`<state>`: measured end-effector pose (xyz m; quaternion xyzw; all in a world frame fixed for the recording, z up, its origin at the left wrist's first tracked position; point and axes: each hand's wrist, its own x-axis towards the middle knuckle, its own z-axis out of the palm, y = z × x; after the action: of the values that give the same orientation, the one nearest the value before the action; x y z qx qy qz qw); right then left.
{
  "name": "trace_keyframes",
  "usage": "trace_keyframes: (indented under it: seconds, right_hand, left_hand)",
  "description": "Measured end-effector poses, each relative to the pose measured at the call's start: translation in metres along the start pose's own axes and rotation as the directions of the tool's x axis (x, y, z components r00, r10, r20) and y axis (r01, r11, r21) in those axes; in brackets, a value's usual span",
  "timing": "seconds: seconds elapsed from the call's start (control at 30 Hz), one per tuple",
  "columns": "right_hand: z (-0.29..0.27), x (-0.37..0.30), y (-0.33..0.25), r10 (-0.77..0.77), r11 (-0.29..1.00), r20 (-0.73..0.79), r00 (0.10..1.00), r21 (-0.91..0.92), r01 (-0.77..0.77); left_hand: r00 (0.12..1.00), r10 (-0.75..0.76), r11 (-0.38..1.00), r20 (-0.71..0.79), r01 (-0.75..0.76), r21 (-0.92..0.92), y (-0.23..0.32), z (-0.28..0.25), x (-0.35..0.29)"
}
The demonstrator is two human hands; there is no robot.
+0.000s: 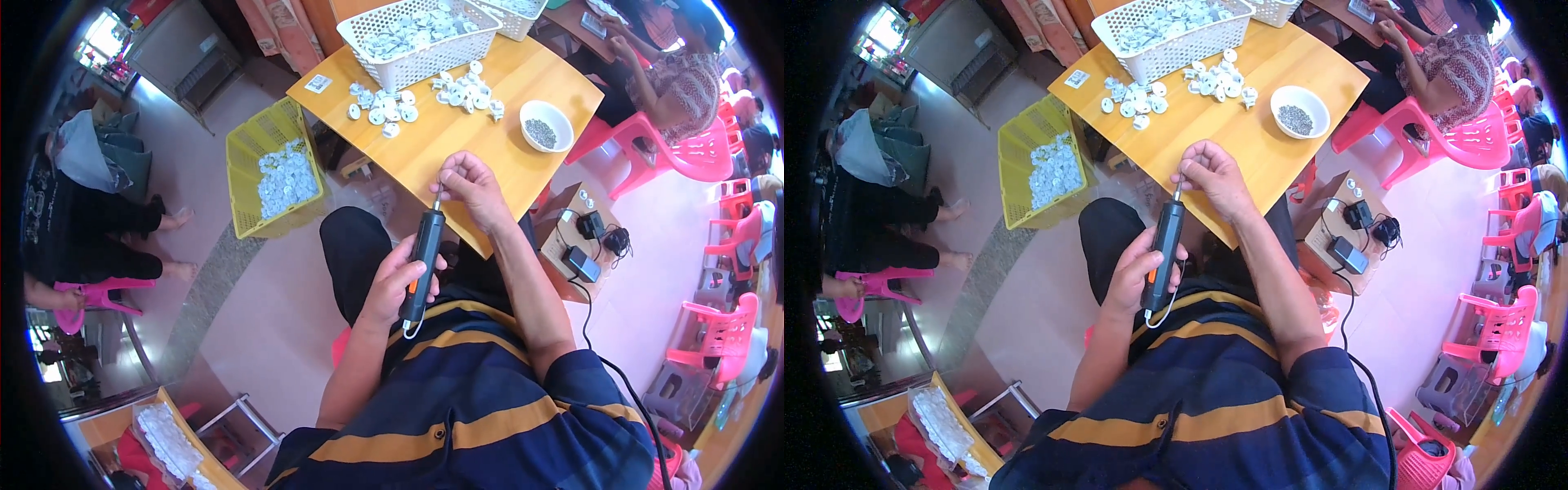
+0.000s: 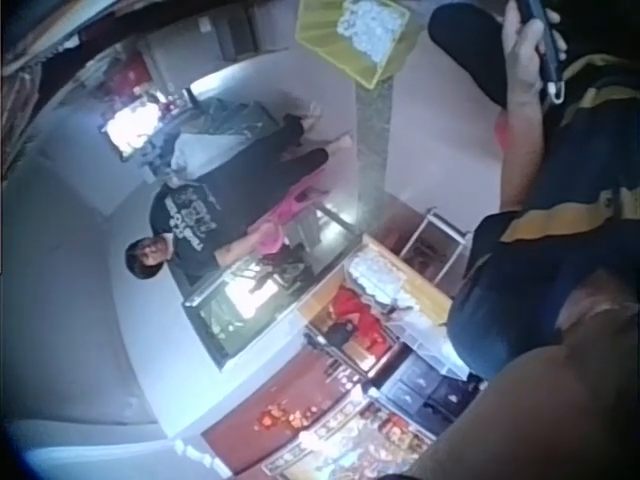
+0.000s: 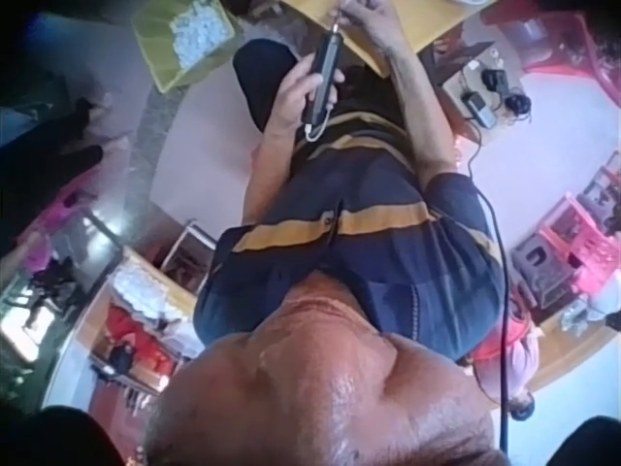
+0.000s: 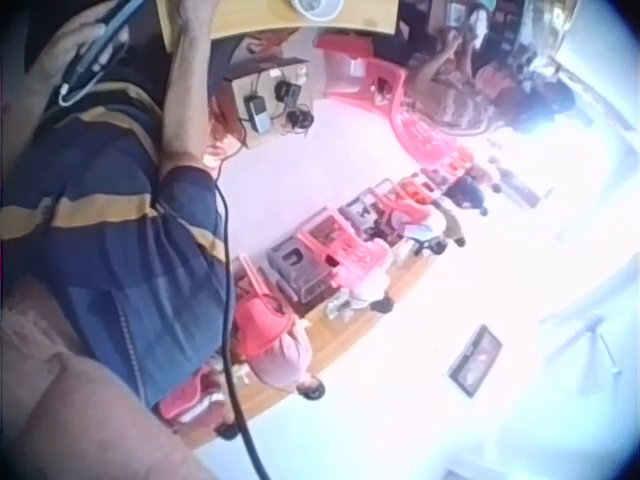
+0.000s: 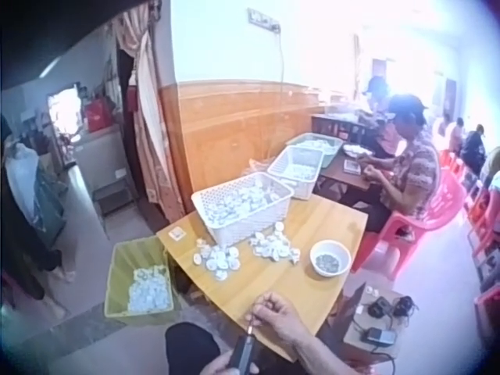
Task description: Assembling small plastic components by inserting screws using an electric screwdriver.
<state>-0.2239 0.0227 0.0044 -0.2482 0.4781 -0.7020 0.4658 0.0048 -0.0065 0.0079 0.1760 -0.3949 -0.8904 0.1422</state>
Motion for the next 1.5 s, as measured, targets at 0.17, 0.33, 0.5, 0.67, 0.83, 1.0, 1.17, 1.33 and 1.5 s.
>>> trace_keyframes:
  seconds: [0.17, 0.33, 0.5, 0.67, 0.83, 1.0, 1.17, 1.33, 1.5]
  right_hand:
    - [-0.01, 0.005, -0.005, 0.059, 0.992, 0.102, 0.993, -0.118, -0.046]
    - [-0.004, 0.003, 0.008, 0.03, 0.999, 0.019, 0.999, -0.024, -0.03]
    - [0.0, 0.0, 0.013, 0.048, 0.999, 0.003, 0.999, 0.012, -0.048]
    - [0.004, -0.005, 0.01, 0.082, 0.996, 0.025, 0.996, 0.023, -0.083]
    - [-0.014, 0.008, 0.0, -0.008, 0.997, -0.17, 0.985, -0.075, -0.005]
    - [-0.045, 0.041, -0.015, -0.428, 0.674, -0.216, 0.877, -0.724, 0.151]
    - [-0.05, 0.063, -0.023, -0.647, 0.063, -0.059, 0.761, -0.998, -0.024]
    - [-0.055, 0.077, -0.023, -0.593, 0.03, -0.147, 0.791, -0.986, -0.161]
    - [-0.064, 0.075, -0.017, -0.605, 0.084, -0.101, 0.79, -0.994, -0.063]
  left_hand:
    - [0.998, 0.014, 0.991, -0.056, -0.006, 0.135, -0.005, 0.002, 0.0]
    - [0.997, 0.01, 0.992, -0.082, 0.0, 0.124, -0.007, 0.003, 0.001]
    - [0.997, 0.005, 0.994, -0.079, 0.003, 0.106, -0.006, 0.003, 0.001]
    - [0.996, 0.018, 0.992, -0.088, -0.007, 0.128, -0.004, 0.002, 0.002]
    - [0.991, 0.045, 0.991, -0.128, -0.027, 0.135, -0.004, 0.002, 0.001]
    - [0.991, 0.026, 0.992, -0.133, -0.009, 0.123, -0.004, 0.001, 0.002]
    - [0.99, 0.015, 0.99, -0.138, 0.004, 0.14, -0.003, 0.002, 0.003]
    - [0.989, 0.018, 0.99, -0.144, 0.002, 0.14, -0.005, 0.001, 0.002]
    - [0.99, 0.018, 0.987, -0.141, 0.005, 0.158, -0.004, 0.002, 0.002]
